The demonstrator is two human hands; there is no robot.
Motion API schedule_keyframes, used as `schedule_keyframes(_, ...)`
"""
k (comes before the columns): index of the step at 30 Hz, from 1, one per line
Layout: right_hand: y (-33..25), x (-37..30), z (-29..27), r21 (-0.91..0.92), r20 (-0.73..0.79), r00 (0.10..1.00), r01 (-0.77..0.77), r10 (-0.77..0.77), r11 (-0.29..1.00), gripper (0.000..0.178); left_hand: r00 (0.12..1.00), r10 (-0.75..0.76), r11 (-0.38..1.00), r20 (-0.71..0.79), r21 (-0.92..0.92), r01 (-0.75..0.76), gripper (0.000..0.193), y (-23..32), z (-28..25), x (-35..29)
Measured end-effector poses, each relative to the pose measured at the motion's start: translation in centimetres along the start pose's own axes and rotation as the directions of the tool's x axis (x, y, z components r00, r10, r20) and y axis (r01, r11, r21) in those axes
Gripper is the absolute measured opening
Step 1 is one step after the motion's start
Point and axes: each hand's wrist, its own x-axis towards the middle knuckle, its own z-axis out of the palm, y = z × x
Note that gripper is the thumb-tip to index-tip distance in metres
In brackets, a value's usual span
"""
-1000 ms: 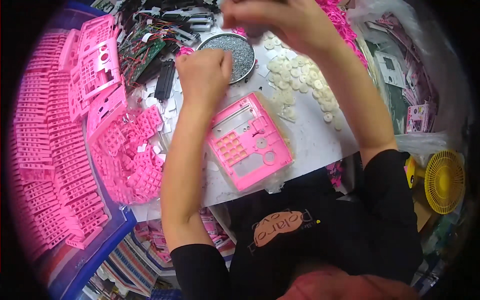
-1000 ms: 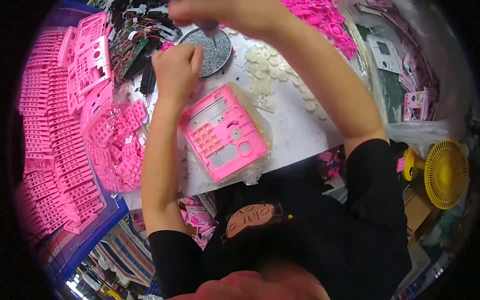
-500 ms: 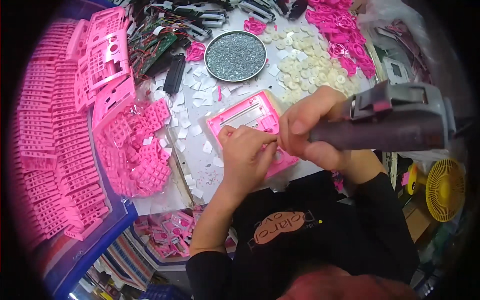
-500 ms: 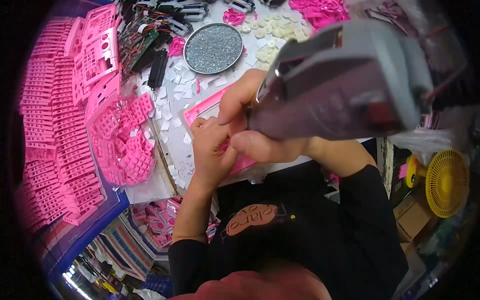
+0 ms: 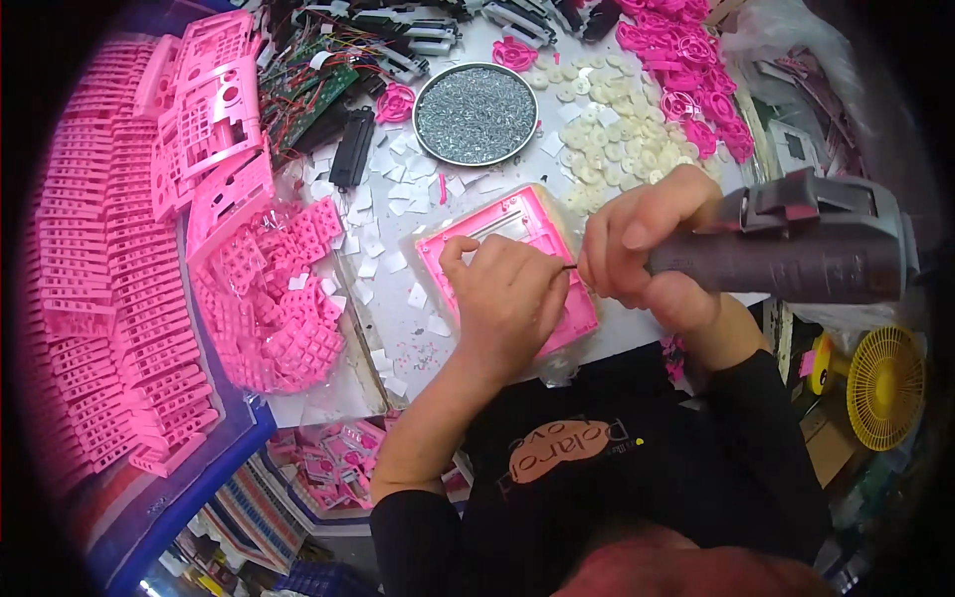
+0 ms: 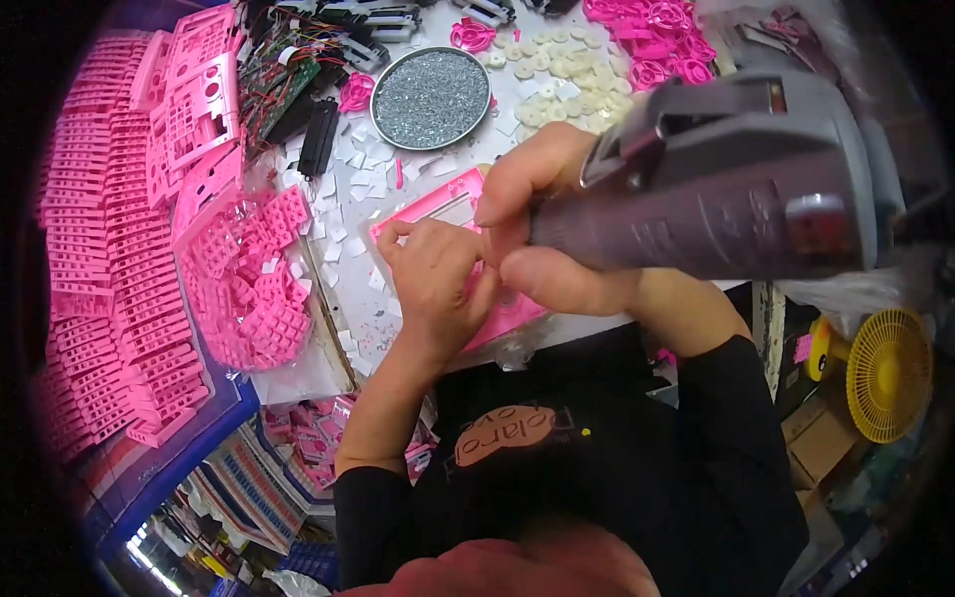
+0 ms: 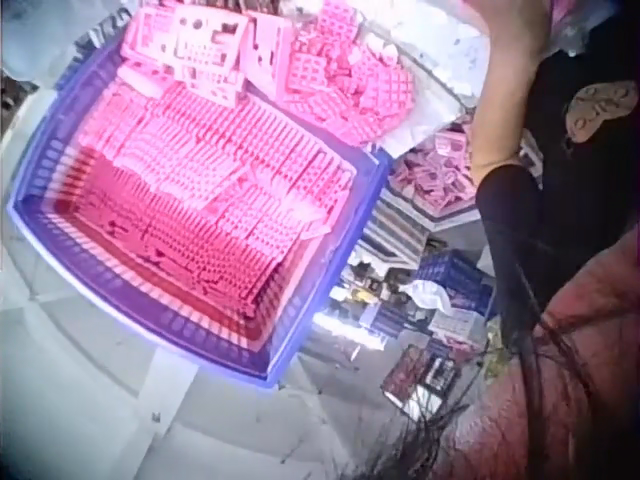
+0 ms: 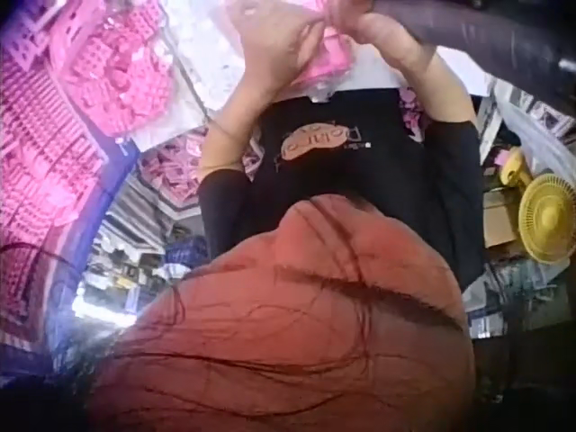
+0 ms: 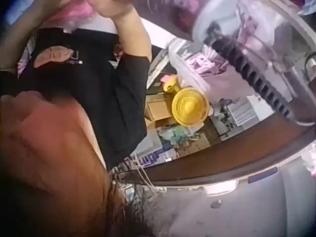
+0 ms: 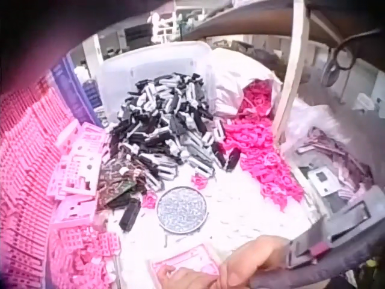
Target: Assemble pink plastic toy calculator shells with electronics and internal components using an electric screwdriver.
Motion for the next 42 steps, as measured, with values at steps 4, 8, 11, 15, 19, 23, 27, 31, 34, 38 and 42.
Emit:
schedule_keyframes(4,0.5,0.5,-1.5,0.156,-0.064,0.99,0.132,-0.124,0.979,0.034,0.993,-0.039,0.998,0.113,0.047,0.033,0.018,-0.2,-0.6,1.9)
schedule_keyframes(8,0.3,1.9,-3.3,0.101,-0.136,0.97,0.215,-0.201,0.971,0.033,0.956,-0.073,0.955,0.284,0.295,-0.015,0.024,0.2,1.7,4.0)
schedule_keyframes(11,0.3,2.1,-4.0,0.089,-0.128,0.974,0.199,-0.187,0.976,0.032,0.925,-0.104,0.904,0.365,0.422,-0.065,0.018,0.6,5.3,4.5)
schedule_keyframes(15,0.3,2.1,-4.6,0.043,-0.122,0.975,0.191,-0.185,0.981,0.03,0.905,-0.074,0.907,0.42,0.405,-0.114,0.015,1.1,7.7,5.0)
schedule_keyframes(19,-0.4,1.9,-4.9,-0.043,-0.117,0.979,0.163,-0.167,0.986,0.034,0.896,-0.05,0.896,0.44,0.416,-0.155,0.014,1.0,6.7,5.4)
schedule_keyframes(23,-0.7,2.1,-4.3,-0.057,-0.128,0.984,0.117,-0.124,0.991,0.035,0.952,0.033,0.908,0.305,0.388,-0.156,0.014,-0.2,2.9,6.0)
schedule_keyframes(27,-0.6,2.6,-3.9,-0.108,-0.113,0.986,0.112,-0.124,0.988,0.034,0.941,0.006,0.984,0.337,0.166,-0.066,0.019,1.4,-5.8,3.3)
schedule_keyframes(31,-1.3,1.6,-5.6,-0.107,-0.109,0.982,0.145,-0.157,0.984,0.034,0.57,-0.374,0.92,0.732,0.369,0.13,0.021,3.3,-14.8,-3.6)
schedule_keyframes(34,0.2,2.8,-4.8,-0.017,-0.068,0.983,0.169,-0.169,0.986,0.033,0.21,-0.721,0.69,0.66,0.711,0.136,0.022,5.0,-18.2,-8.1)
schedule_keyframes(38,0.4,2.9,-3.9,-0.068,-0.113,0.987,0.107,-0.114,0.992,0.033,0.676,-0.476,0.83,0.563,0.542,0.133,0.02,2.9,-15.1,-4.4)
schedule_keyframes(42,0.1,3.6,-1.0,-0.06,-0.052,0.998,0.02,-0.023,0.998,0.034,0.988,-0.081,0.93,0.134,0.366,0.026,0.016,-5.1,-5.9,5.5)
